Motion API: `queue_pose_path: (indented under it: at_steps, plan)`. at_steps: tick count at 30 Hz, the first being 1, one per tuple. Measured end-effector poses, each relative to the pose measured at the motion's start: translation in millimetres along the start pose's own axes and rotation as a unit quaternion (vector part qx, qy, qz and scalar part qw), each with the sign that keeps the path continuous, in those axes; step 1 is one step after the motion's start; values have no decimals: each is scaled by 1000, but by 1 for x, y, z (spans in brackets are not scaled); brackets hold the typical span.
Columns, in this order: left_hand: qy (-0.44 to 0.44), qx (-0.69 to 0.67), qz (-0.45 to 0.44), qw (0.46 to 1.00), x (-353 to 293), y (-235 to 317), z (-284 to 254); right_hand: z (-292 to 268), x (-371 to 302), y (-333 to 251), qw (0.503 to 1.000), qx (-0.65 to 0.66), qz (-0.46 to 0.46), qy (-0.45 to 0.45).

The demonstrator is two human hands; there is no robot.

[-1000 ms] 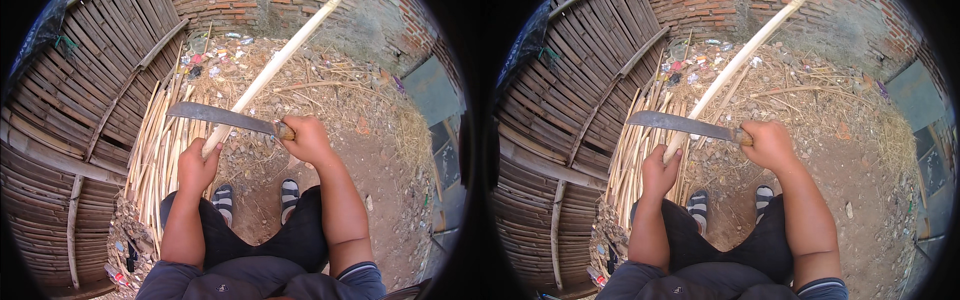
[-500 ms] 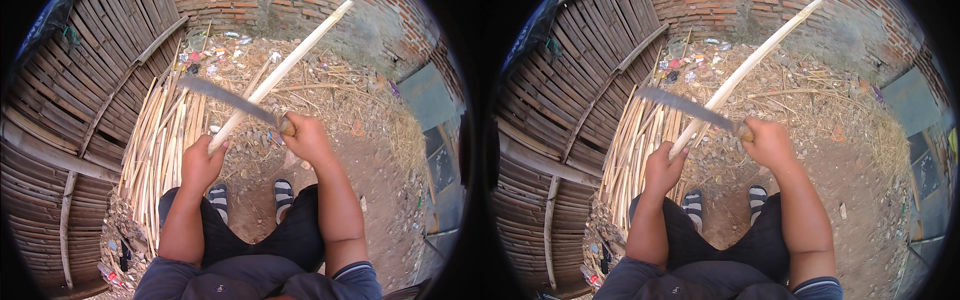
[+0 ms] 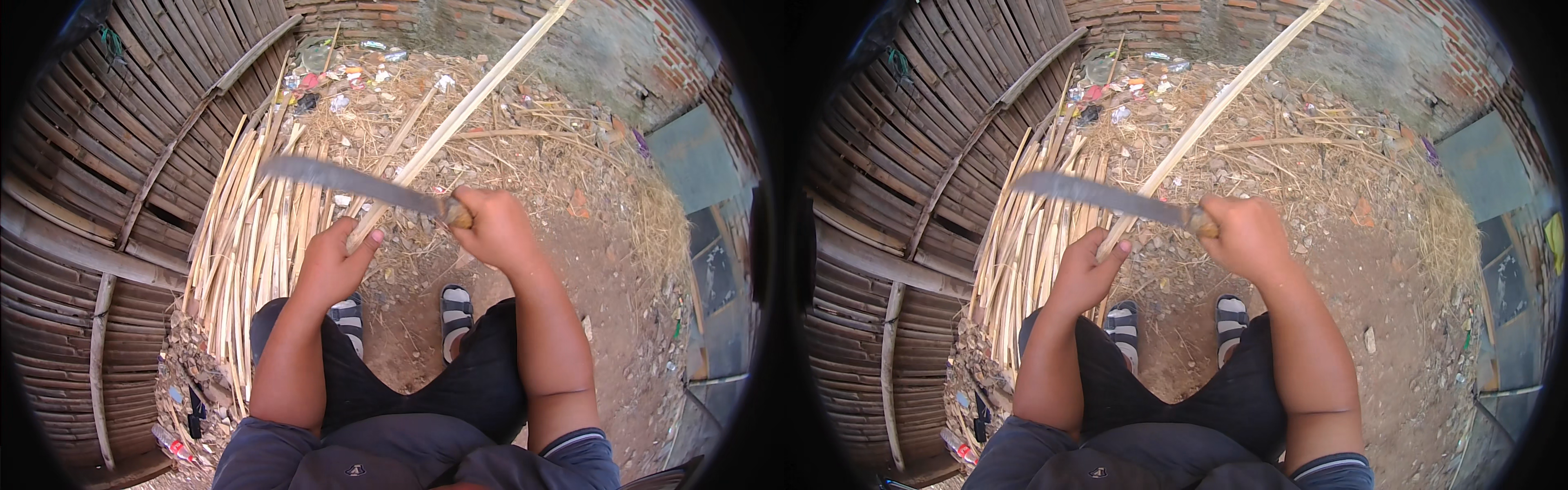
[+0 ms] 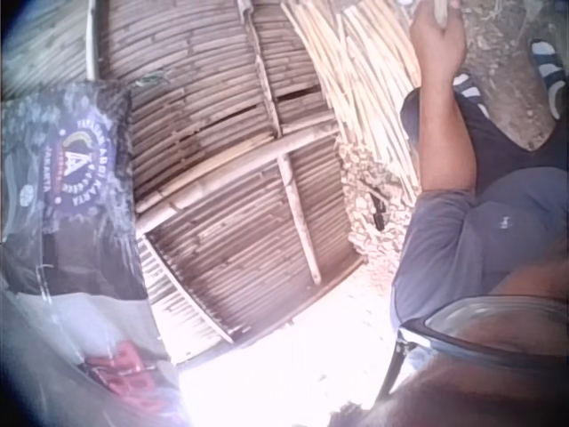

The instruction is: The person uses a large blade to shave the edges and bark off a long wooden strip by hand while sitting outdoors.

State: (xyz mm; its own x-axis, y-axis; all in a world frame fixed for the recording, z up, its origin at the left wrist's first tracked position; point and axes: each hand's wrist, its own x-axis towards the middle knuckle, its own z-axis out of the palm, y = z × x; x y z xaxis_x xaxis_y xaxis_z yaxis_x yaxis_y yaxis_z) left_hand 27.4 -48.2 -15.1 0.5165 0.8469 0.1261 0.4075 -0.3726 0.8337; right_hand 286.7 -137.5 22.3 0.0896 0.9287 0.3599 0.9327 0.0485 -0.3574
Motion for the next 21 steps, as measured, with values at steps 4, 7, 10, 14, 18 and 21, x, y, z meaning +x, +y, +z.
queue_pose_path:
  at_steps: [4, 7, 10, 14, 18, 21]
  plan:
    - [2, 6, -2, 1000, 0, 3, -6, 0, -1, -3, 998, -39, -48, -13]
    - [-18, 7, -68, 997, -4, 10, -13, -10, 3, 22, 997, 44, 50, 46]
    - [-24, 8, -95, 995, -7, 14, -19, -15, 3, 38, 980, 122, 112, 110]
    - [-24, -4, -84, 996, -12, 6, -22, -9, -2, 38, 959, 236, 108, 113]
    - [-35, -40, -92, 994, -10, -2, -21, -3, -2, 31, 952, 253, 94, 143]
    - [-33, -44, -89, 995, -6, -6, -19, -4, -2, 13, 940, 304, 157, -5]
